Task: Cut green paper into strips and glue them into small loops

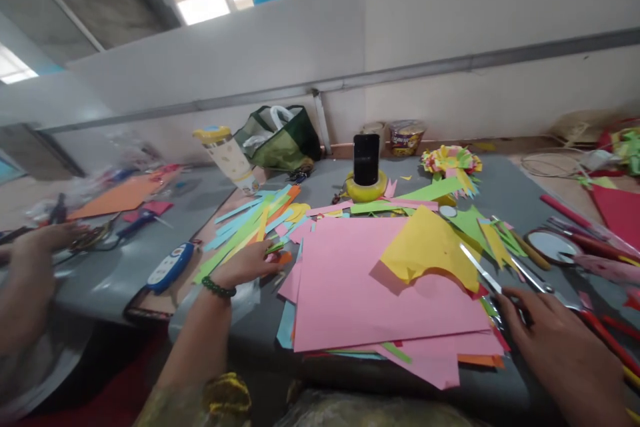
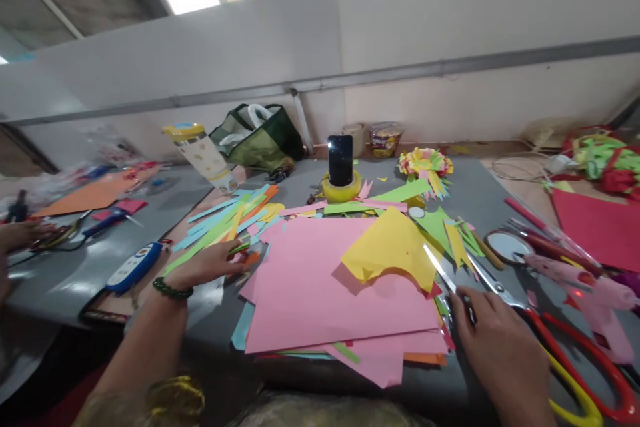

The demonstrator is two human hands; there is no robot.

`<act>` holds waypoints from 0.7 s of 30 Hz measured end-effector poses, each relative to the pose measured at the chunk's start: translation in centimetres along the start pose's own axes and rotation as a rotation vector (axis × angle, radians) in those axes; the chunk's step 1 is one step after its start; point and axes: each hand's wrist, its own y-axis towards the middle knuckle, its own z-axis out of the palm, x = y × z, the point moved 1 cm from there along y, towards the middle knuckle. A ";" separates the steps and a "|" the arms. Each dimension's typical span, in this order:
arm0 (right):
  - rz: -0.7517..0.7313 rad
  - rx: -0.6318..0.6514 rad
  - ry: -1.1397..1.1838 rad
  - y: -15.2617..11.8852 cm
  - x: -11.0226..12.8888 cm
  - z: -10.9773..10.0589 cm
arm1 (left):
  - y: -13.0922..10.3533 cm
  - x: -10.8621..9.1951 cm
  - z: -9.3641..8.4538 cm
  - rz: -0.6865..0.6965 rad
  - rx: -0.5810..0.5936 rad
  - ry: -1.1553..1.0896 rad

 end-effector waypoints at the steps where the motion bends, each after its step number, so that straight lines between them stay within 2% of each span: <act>1: 0.010 -0.017 -0.024 0.0 0.1 -0.1 | -0.1 -0.1 0.1 0.007 0.009 -0.004; 5: 0.048 -0.006 -0.054 0.2 0.7 -0.7 | 0.0 0.1 0.5 0.038 0.057 -0.110; 10: 0.069 0.005 -0.083 0.3 1.2 -0.7 | 0.2 0.5 0.6 -0.012 -0.049 -0.183; 15: 0.038 -0.136 -0.113 0.2 1.5 -1.3 | -0.5 -0.5 0.9 -0.002 0.068 -0.306; 18: -0.004 -0.207 -0.128 0.0 1.4 -2.3 | -0.9 -0.9 0.9 -0.030 0.014 -0.321; 21: 0.030 -0.179 -0.150 -0.4 1.1 -3.1 | -1.3 -1.0 0.2 -0.040 -0.062 -0.309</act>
